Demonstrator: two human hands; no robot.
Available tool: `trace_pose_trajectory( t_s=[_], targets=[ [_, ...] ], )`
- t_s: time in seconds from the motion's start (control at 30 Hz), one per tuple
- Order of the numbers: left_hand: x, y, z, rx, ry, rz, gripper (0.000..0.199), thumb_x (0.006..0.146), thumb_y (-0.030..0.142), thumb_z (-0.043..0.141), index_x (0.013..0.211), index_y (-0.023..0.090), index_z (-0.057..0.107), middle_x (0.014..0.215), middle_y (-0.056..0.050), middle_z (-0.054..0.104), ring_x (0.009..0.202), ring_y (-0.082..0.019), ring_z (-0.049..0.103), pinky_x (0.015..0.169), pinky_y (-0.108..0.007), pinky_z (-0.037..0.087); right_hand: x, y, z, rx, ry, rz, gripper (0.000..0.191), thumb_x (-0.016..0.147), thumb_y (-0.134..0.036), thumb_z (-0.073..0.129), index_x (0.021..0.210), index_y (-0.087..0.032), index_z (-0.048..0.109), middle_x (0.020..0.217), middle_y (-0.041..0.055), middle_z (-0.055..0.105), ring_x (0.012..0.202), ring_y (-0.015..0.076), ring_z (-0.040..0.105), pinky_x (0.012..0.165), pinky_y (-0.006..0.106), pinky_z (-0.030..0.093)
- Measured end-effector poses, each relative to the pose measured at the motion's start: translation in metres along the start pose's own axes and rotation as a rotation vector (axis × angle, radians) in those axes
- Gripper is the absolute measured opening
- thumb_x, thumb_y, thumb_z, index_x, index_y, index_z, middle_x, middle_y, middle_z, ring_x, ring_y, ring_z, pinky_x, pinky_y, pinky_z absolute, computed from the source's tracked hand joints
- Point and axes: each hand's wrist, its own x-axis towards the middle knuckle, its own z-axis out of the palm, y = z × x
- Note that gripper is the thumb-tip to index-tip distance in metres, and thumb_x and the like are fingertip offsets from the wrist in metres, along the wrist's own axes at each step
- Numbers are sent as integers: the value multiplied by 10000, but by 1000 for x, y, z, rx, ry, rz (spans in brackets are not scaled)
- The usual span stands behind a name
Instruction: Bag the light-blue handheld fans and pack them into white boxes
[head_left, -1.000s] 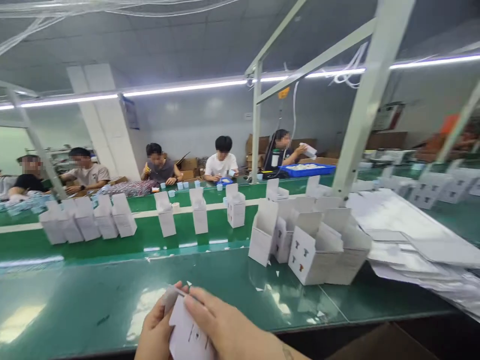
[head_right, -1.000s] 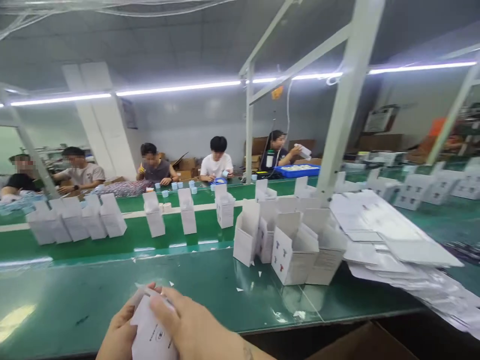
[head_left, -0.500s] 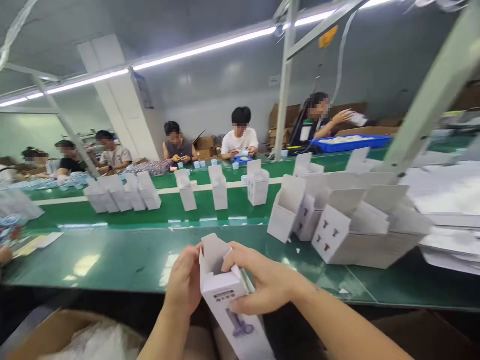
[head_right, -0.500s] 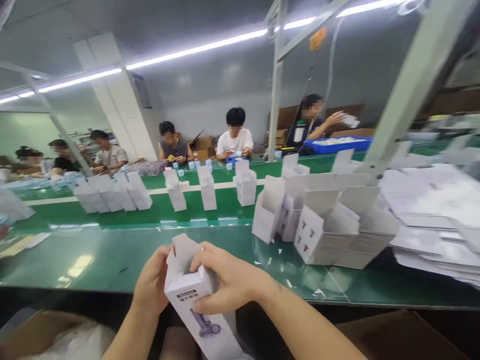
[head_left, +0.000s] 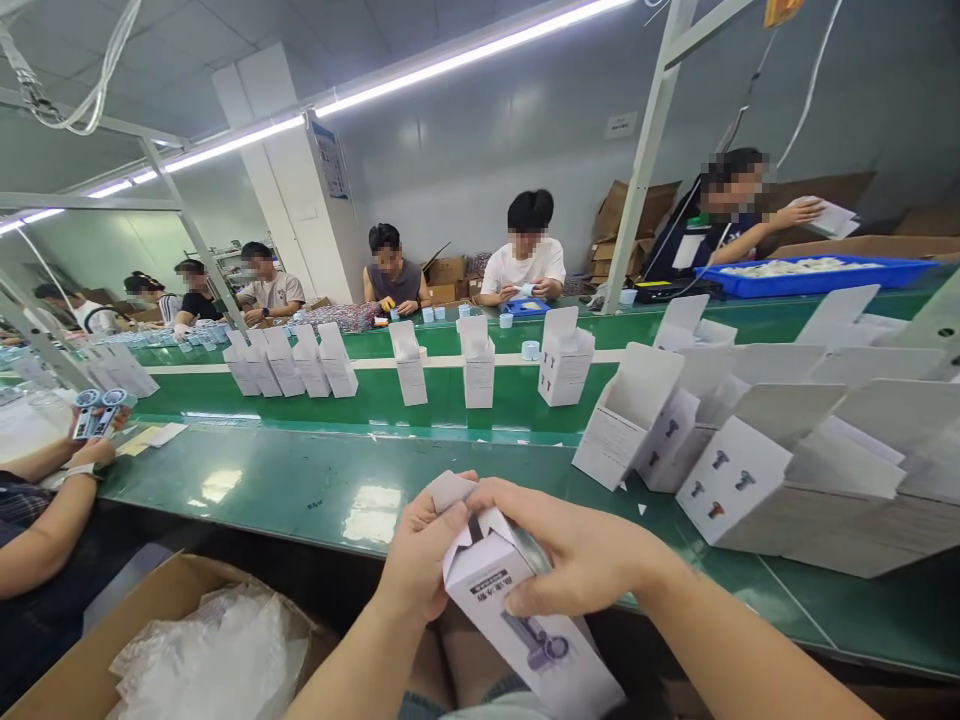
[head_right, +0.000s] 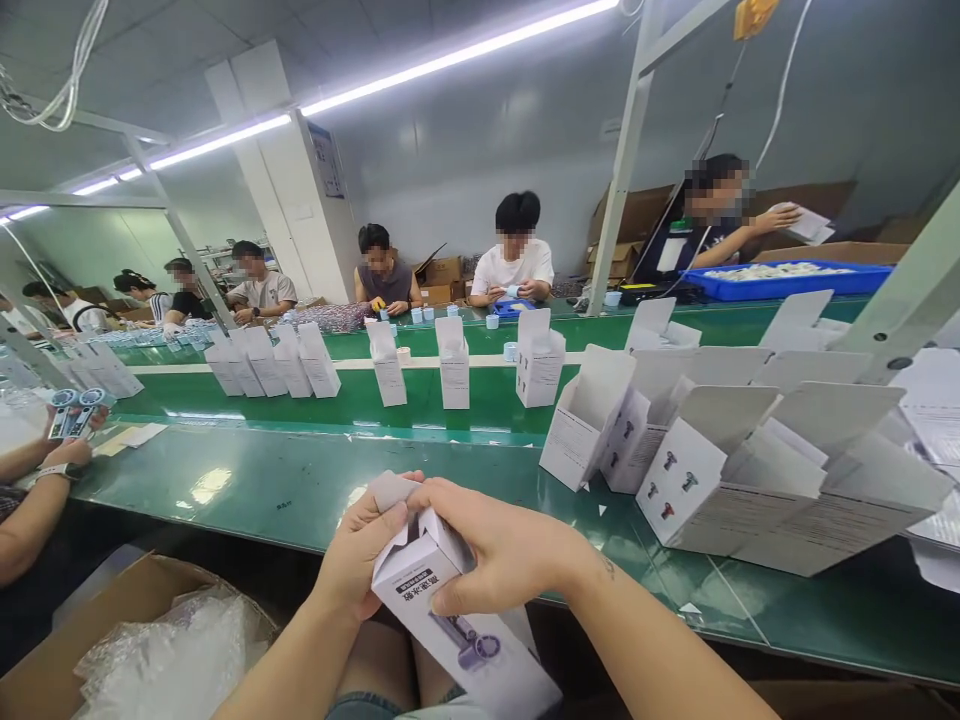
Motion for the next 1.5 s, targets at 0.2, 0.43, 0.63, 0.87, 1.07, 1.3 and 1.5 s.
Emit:
trace_pose_trajectory(
  t_s=[0.2, 0.43, 0.63, 0.87, 1.07, 1.3, 1.5],
  targets=[
    [-5, -12, -5, 322, 149, 313, 504, 770, 474, 746, 1210, 233, 699, 1263, -87, 677, 1193, -292, 591, 1016, -387, 459, -12, 1, 50, -270, 485, 18, 1013, 706, -340, 782, 1526, -261, 192, 1511, 178, 364, 1318, 372, 468, 1033, 515, 456],
    [-4, 9, -5, 204, -254, 83, 401, 728, 319, 793, 1108, 253, 685, 1468, -88, 494, 1242, -313, 540, 929, -386, 502, -18, -12, 57, -181, 536, 123, 843, 693, -214, 714, 1415, -274, 283, 1294, 97, 596, 1030, 265, 664, 803, 373, 563],
    [-12, -4, 2, 169, -122, 126, 457, 727, 220, 775, 1159, 249, 627, 1164, -56, 610, 958, -186, 598, 798, -287, 514, -19, -18, 50, -103, 476, 120, 776, 687, -214, 734, 1358, -304, 354, 1131, 20, 656, 851, 183, 666, 689, 281, 545],
    [-17, -7, -2, 274, -106, 181, 440, 767, 179, 707, 1189, 258, 609, 1177, -50, 607, 930, -173, 581, 785, -272, 496, -18, -13, 43, -106, 441, 29, 789, 670, -192, 760, 1347, -297, 368, 1066, 5, 654, 759, 149, 640, 631, 243, 515],
    [-21, -3, 0, 421, -156, 220, 424, 823, 199, 651, 1234, 270, 574, 1176, -50, 599, 916, -170, 572, 778, -268, 482, -21, -13, 39, -127, 445, -50, 810, 660, -154, 759, 1349, -319, 365, 1131, -4, 643, 789, 138, 647, 661, 232, 517],
    [-21, -3, -2, 426, -226, 254, 413, 878, 269, 640, 1280, 296, 552, 1272, -56, 552, 1026, -197, 561, 849, -300, 481, -24, -12, 41, -142, 449, -65, 854, 646, -138, 760, 1373, -305, 344, 1147, 14, 646, 787, 143, 654, 649, 228, 533],
    [-11, 1, -13, 14, -191, 195, 586, 805, 515, 721, 1322, 314, 531, 1383, -69, 522, 1241, -260, 502, 986, -374, 461, -31, -17, 32, -218, 521, -213, 913, 670, -183, 809, 1419, -271, 295, 1375, 118, 541, 1108, 237, 648, 867, 303, 565]
  ],
)
